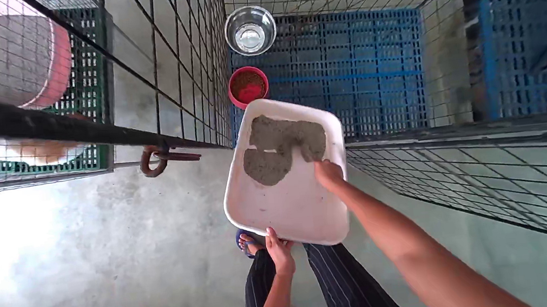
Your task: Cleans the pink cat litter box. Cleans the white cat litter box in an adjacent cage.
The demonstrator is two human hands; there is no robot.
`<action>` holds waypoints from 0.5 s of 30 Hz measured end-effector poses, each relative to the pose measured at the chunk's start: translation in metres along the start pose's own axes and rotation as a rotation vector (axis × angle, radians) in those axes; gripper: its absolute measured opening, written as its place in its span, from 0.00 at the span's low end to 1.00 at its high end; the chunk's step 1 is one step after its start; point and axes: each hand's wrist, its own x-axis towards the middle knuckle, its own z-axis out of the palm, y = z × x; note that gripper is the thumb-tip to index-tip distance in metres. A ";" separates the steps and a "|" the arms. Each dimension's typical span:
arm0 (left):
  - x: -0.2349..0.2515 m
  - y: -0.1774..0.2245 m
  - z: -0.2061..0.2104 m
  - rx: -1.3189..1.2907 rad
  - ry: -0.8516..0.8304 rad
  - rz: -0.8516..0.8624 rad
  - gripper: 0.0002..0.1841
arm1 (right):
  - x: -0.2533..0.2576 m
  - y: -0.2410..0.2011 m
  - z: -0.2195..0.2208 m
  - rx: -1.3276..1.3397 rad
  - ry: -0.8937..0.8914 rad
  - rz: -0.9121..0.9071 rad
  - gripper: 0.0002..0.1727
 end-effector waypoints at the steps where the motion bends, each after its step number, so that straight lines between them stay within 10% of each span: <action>1: 0.000 0.001 0.000 0.005 -0.005 -0.007 0.26 | 0.001 0.010 -0.004 0.001 -0.005 0.008 0.27; 7: -0.017 0.002 0.012 0.033 -0.036 -0.031 0.25 | -0.079 0.015 0.005 -0.022 -0.050 -0.027 0.25; 15: -0.013 -0.012 0.007 -0.005 -0.034 -0.037 0.24 | 0.029 -0.025 -0.024 -0.037 0.004 -0.072 0.29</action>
